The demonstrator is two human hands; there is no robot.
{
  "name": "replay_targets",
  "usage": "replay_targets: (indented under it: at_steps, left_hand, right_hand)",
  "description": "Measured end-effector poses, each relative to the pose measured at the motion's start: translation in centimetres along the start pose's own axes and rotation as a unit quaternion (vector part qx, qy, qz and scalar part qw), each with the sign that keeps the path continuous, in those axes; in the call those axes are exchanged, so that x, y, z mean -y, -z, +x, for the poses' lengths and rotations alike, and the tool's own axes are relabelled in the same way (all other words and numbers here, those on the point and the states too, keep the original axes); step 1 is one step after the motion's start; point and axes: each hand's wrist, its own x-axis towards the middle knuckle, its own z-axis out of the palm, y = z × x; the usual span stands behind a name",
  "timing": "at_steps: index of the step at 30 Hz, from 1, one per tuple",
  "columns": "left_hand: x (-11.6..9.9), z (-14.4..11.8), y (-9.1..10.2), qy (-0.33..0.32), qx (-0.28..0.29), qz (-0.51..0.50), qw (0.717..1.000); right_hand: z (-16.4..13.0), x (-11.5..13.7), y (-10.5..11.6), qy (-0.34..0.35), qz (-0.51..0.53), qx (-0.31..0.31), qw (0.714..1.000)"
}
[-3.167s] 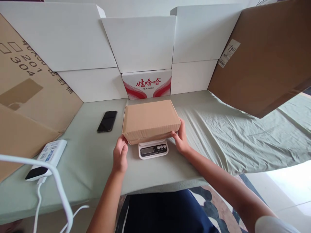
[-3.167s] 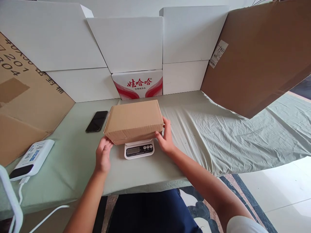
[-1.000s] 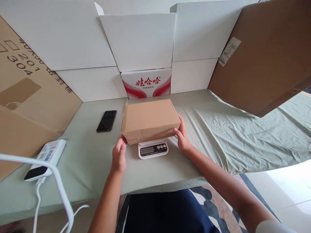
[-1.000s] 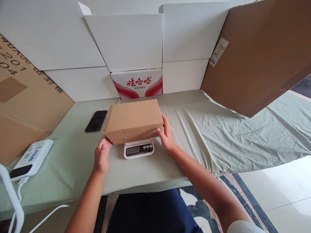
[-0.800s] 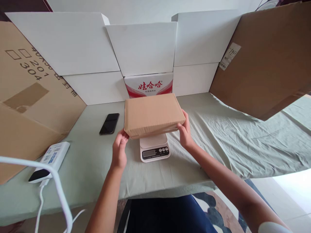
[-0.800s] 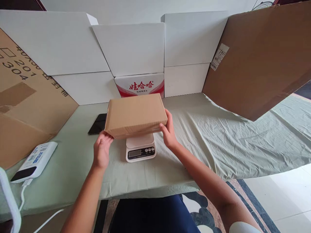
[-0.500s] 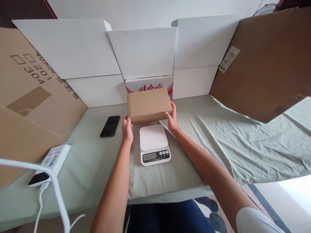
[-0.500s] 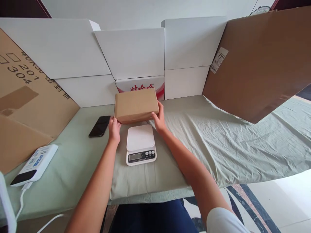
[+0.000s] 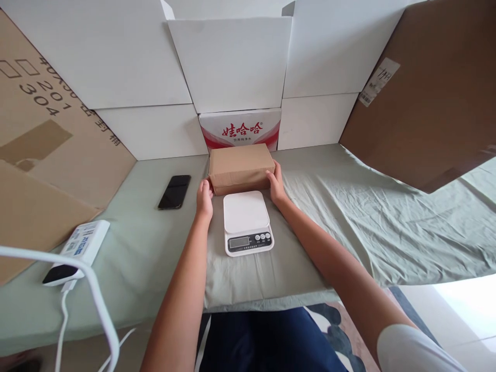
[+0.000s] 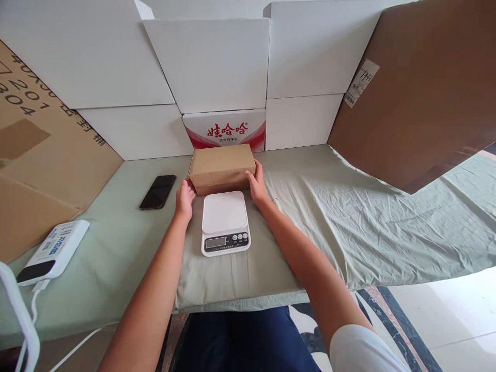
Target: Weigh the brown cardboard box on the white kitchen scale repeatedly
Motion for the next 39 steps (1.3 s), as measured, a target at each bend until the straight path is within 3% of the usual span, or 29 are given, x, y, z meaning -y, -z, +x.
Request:
replay_targets:
  at_steps: [5, 9, 19, 25, 39]
  left_hand:
    - [-2.5, 0.7, 3.5, -0.028, -0.117, -0.051, 0.991]
    - [-3.5, 0.9, 5.0, -0.023, -0.140, -0.078, 0.987]
    - [-1.7, 0.2, 2.1, 0.041, -0.017, -0.001, 0.999]
    - [-0.5, 0.0, 1.2, 0.030, 0.020, 0.022, 0.999]
    - [-0.3, -0.2, 1.1, 0.009, 0.034, 0.035, 0.999]
  right_hand:
    - [0.4, -0.5, 2.2, -0.058, 0.021, -0.057, 0.996]
    - [0.7, -0.7, 3.4, -0.111, 0.047, -0.101, 0.988]
    - [0.1, 0.0, 2.3, -0.085, 0.040, -0.001, 0.996]
    - [-0.1, 0.7, 2.1, -0.064, 0.028, 0.039, 0.997]
    - [-0.7, 0.9, 1.6, 0.010, -0.037, 0.077, 0.996]
